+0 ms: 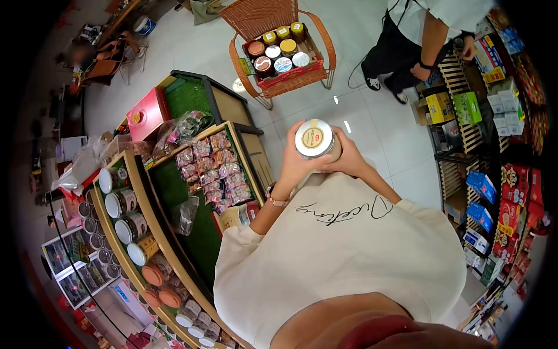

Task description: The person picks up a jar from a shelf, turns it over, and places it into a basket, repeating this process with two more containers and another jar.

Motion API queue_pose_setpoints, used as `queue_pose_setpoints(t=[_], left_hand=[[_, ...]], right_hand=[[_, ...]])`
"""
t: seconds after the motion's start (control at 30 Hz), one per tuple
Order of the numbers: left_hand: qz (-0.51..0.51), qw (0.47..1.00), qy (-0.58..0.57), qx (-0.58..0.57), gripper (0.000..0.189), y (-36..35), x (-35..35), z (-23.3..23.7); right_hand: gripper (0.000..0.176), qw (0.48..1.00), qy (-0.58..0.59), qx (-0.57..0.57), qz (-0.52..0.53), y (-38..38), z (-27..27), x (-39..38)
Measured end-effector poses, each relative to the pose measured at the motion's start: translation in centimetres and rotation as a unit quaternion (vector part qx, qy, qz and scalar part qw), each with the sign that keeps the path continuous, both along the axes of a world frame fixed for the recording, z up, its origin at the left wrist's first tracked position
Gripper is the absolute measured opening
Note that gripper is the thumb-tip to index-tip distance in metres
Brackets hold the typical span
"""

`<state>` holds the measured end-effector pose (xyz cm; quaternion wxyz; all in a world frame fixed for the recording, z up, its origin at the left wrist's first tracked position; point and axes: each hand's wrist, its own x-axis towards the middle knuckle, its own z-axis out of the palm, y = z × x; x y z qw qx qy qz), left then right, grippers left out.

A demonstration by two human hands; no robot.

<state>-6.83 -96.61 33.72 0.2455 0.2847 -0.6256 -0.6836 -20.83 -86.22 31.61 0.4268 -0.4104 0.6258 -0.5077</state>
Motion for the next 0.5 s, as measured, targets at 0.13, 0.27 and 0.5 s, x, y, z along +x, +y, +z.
queue_pose_setpoints(t=[0.13,0.27,0.5], left_hand=[[-0.021,1.000,-0.015,0.004,0.092,-3.3,-2.3,-0.1],[-0.057,0.993,-0.092,-0.047,0.092,-7.9,-5.0,0.6],[-0.070,0.973,-0.191,-0.106,0.092,-18.6,-13.1,1.9]], right_hand=[[0.088,0.999,0.024,0.036,-0.005,-3.2,0.1,-2.8],[0.088,0.997,0.070,-0.021,0.002,-7.8,-1.7,-6.6],[0.090,0.997,0.049,-0.029,0.049,-18.3,-2.8,-14.4]])
